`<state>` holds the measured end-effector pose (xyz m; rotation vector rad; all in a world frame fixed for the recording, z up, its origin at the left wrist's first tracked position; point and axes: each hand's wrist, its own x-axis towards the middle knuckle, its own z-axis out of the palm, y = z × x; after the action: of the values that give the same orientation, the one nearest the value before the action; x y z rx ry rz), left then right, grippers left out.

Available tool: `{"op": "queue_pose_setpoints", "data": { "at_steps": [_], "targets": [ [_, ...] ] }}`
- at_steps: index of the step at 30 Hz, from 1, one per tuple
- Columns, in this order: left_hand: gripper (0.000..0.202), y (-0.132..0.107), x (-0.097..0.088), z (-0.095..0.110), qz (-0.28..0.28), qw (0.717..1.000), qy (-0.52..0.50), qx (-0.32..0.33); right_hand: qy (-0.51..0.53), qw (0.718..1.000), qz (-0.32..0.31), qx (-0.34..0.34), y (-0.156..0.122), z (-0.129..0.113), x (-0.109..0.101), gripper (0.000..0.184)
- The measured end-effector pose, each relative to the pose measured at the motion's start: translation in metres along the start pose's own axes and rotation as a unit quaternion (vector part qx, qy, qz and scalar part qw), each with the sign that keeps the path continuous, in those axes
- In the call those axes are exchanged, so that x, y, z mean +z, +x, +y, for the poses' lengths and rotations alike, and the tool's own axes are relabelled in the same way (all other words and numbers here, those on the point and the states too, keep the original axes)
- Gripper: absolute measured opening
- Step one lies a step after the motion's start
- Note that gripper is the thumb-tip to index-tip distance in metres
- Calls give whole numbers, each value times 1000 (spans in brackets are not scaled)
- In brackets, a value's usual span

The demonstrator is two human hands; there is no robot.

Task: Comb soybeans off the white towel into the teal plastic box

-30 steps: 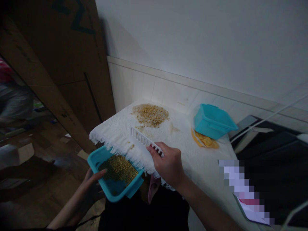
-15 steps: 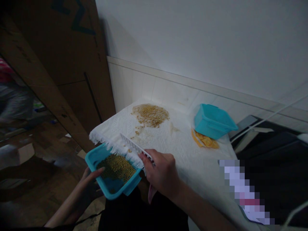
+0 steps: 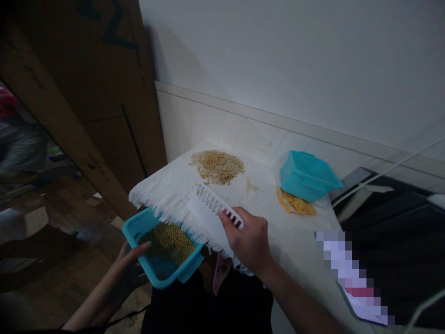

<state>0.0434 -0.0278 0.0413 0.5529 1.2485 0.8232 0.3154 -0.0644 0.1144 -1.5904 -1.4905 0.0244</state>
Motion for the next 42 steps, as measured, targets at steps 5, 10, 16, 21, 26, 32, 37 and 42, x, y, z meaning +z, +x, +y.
{"op": "queue_pose_setpoints", "data": {
  "at_steps": [5,10,16,21,26,32,37,42],
  "targets": [
    [89,5,-1,-3,8,1000,6,-2,2,998,16,55,10,20,2,31],
    [88,5,0,-4,23,1000,-6,-3,-5,995,34,92,28,53,-6,38],
    [86,6,-1,-4,22,1000,-10,0,-9,997,39,67,38,54,-2,35],
    [90,6,-1,-4,24,1000,-8,-1,-22,999,30,40,39,34,13,30],
    [87,4,-1,-3,21,1000,-2,1,-24,999,15,42,33,34,12,31],
    [88,4,-3,-2,5,1000,-9,-6,5,998,3,58,30,40,9,32],
    [87,4,-3,-2,9,1000,-5,-15,28,998,3,63,29,36,10,32],
    [89,3,-2,-1,6,1000,-4,-9,26,998,-14,55,26,33,9,32]
  ]
}}
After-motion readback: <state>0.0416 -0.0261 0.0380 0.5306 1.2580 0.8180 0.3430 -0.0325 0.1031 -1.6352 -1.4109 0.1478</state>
